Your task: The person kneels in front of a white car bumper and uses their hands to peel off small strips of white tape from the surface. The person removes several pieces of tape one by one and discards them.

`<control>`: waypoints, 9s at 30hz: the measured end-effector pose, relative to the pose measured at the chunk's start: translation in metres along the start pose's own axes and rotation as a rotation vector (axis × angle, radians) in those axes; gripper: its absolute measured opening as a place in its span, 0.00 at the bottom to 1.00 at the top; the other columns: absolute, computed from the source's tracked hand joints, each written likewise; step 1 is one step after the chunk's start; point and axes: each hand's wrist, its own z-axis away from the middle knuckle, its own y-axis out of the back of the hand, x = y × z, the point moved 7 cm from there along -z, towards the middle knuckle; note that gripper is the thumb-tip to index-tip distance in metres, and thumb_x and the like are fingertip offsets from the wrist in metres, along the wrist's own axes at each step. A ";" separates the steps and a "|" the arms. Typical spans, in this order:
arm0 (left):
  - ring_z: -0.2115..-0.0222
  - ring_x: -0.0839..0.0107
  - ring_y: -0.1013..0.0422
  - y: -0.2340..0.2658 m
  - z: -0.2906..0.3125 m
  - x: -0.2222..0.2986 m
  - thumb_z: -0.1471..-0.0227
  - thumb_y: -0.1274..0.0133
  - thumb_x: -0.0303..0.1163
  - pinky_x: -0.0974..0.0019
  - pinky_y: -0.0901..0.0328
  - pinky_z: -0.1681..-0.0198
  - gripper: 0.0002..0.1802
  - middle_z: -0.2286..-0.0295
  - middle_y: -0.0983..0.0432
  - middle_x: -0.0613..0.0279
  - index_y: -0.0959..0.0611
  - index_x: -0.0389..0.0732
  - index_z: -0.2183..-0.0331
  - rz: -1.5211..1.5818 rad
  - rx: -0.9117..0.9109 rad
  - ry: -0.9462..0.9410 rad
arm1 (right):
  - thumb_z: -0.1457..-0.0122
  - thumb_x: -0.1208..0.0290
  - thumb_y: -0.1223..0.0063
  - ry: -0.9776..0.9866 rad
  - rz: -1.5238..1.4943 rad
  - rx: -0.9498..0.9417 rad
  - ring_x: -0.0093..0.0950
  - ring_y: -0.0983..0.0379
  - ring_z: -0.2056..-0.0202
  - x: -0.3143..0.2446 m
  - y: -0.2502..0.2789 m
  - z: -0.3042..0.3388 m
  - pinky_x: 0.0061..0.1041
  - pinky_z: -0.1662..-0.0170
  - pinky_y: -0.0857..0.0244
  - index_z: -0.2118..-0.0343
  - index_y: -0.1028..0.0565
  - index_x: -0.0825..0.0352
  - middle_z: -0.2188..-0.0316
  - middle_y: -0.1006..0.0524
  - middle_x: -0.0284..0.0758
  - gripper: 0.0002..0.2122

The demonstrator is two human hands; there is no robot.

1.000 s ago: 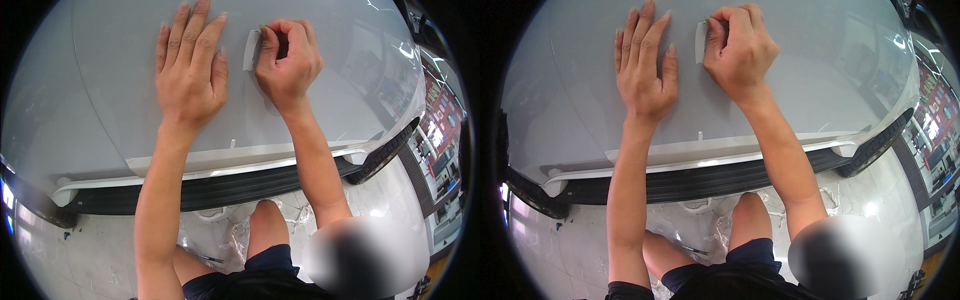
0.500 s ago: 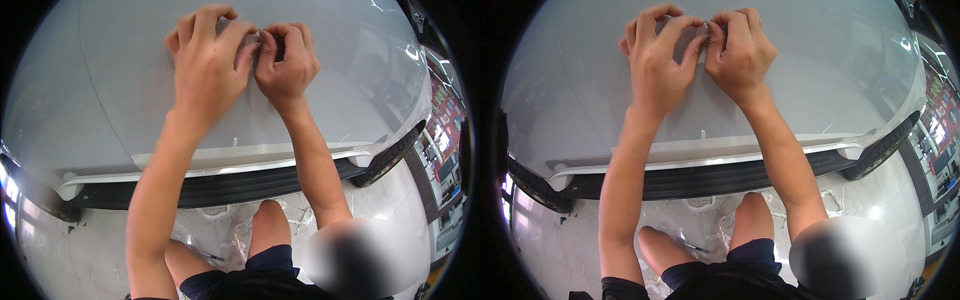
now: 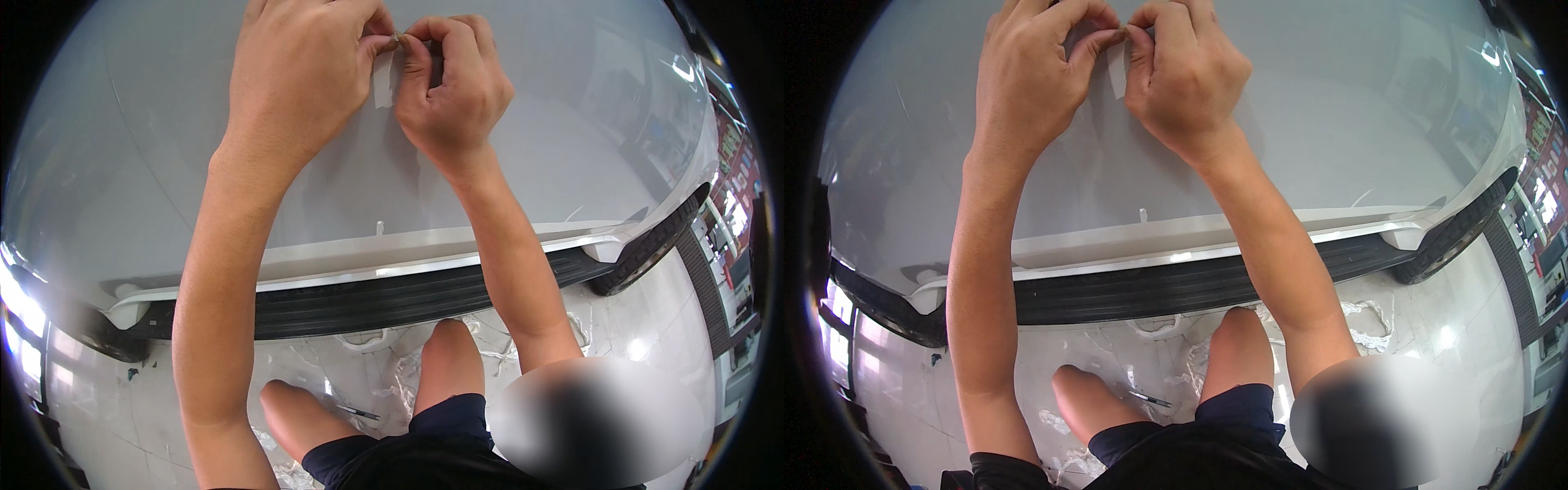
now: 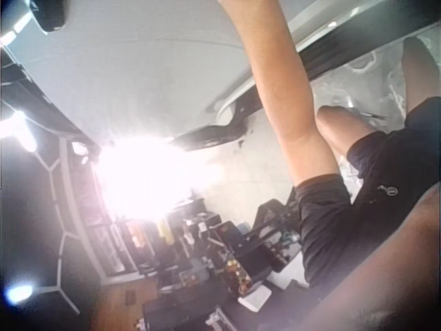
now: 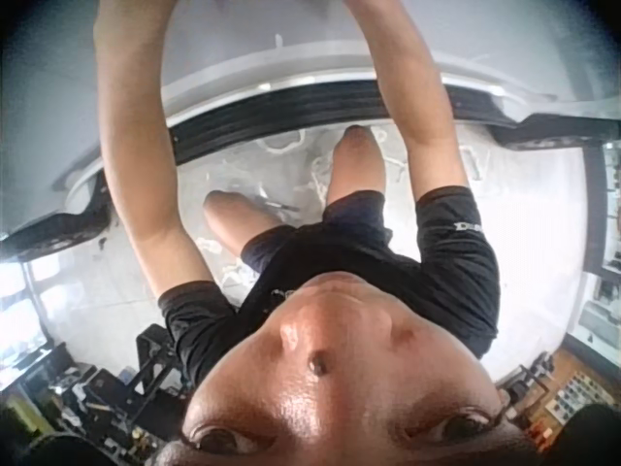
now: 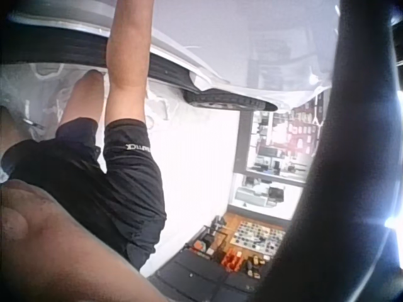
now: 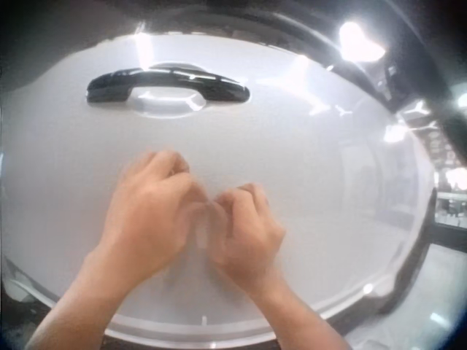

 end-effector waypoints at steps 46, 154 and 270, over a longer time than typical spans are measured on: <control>0.72 0.80 0.26 0.022 0.042 -0.006 0.51 0.26 0.26 0.72 0.33 0.65 0.11 0.73 0.17 0.69 0.14 0.39 0.68 0.276 0.119 0.143 | 0.39 0.78 0.33 -0.138 -0.294 0.127 0.15 0.33 0.78 0.015 0.013 0.011 0.14 0.75 0.40 0.63 0.24 0.68 0.70 0.25 0.30 0.07; 0.75 0.75 0.28 0.023 0.090 -0.053 0.45 0.39 0.20 0.75 0.35 0.75 0.02 0.73 0.21 0.61 0.17 0.37 0.69 0.364 0.433 -0.082 | 0.51 0.89 0.33 0.322 -0.155 -0.315 0.24 0.23 0.75 -0.003 -0.002 -0.031 0.20 0.74 0.31 0.69 0.15 0.66 0.71 0.19 0.32 0.09; 0.65 0.69 0.31 0.015 0.221 -0.053 0.39 0.53 0.21 0.66 0.36 0.62 0.13 0.63 0.24 0.52 0.21 0.33 0.53 0.318 0.324 0.287 | 0.55 0.84 0.26 0.504 0.124 -0.457 0.24 0.26 0.80 -0.021 0.020 0.052 0.20 0.78 0.33 0.69 0.19 0.68 0.74 0.21 0.33 0.12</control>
